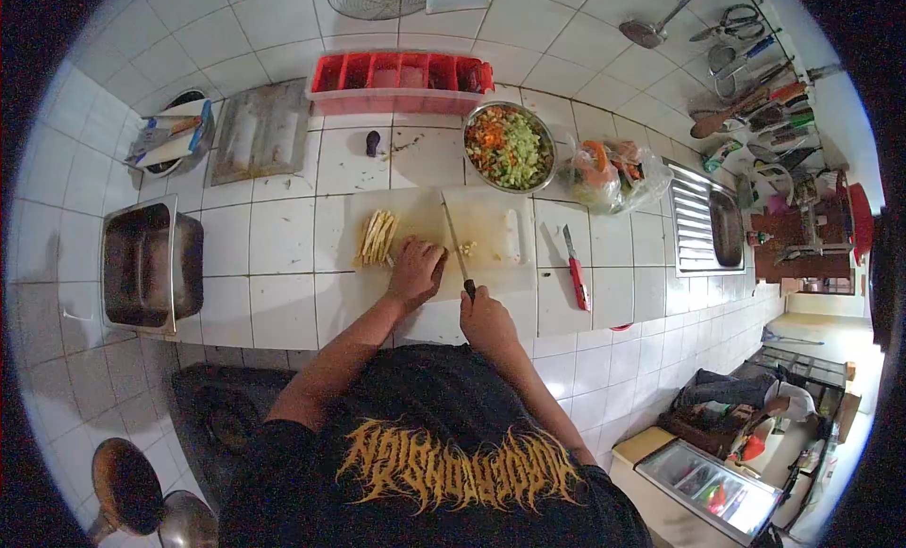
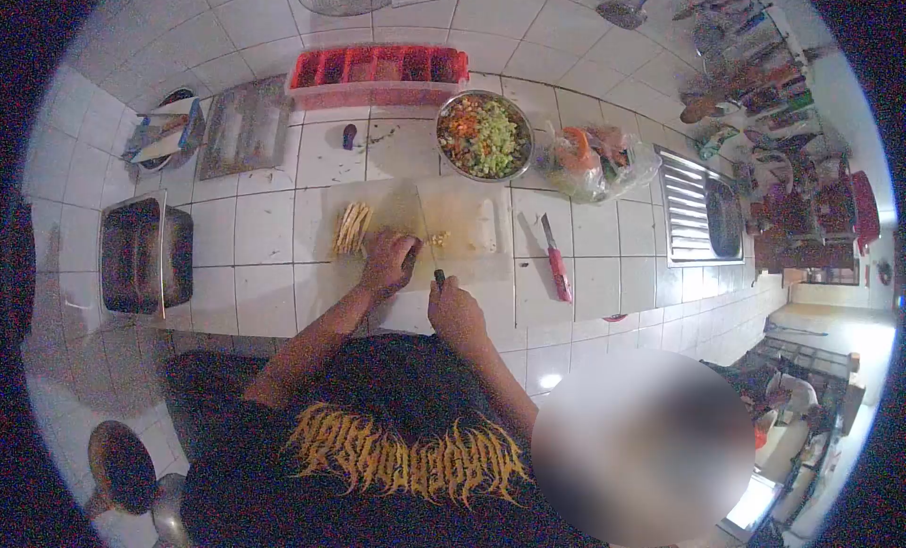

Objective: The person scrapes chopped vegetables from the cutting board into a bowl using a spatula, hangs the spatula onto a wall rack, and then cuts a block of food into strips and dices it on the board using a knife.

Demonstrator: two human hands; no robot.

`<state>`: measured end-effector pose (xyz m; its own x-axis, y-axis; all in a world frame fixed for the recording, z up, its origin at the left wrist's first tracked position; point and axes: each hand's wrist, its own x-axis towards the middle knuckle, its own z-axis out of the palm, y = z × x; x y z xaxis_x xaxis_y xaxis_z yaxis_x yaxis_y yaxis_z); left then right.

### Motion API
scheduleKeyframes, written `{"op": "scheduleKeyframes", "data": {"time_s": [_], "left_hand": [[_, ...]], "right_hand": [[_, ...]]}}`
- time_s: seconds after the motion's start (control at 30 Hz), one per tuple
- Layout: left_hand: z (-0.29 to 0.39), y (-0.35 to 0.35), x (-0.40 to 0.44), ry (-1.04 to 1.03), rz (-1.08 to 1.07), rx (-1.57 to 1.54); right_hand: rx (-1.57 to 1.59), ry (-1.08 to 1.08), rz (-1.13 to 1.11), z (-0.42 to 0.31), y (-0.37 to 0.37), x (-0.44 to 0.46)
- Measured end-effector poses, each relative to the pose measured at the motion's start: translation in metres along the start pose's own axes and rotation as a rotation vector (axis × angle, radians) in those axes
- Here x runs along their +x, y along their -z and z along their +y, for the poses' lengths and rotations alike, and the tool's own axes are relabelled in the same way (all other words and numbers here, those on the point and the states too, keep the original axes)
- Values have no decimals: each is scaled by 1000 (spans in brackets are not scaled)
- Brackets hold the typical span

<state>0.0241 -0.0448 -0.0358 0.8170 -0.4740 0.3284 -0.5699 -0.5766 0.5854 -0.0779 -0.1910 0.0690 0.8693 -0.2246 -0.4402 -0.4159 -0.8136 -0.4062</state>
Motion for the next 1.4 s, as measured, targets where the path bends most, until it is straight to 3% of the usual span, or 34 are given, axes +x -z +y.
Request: {"op": "scheduleKeyframes", "data": {"time_s": [0.23, 0.4, 0.53, 0.77, 0.97, 1.13, 1.4], "left_hand": [[-1, 1, -2, -60, 41, -19], [-1, 4, 0, -71, 11, -3], [7, 9, -1, -54, -24, 48], [-2, -1, -3, 0, -1, -29], [-4, -6, -4, -7, 46, -56], [-5, -4, -3, -23, 22, -32], [-3, 0, -6, -44, -10, -8]], "right_hand": [[49, 80, 111, 10, -21, 27], [-39, -16, -43, 2, -3, 8], [37, 42, 73, 8, -34, 29], [-43, -7, -69, -4, 2, 5], [-21, 22, 12, 6, -31, 30], [-49, -13, -87, -8, 6, 7], [-1, 10, -32, -3, -19, 27]]}}
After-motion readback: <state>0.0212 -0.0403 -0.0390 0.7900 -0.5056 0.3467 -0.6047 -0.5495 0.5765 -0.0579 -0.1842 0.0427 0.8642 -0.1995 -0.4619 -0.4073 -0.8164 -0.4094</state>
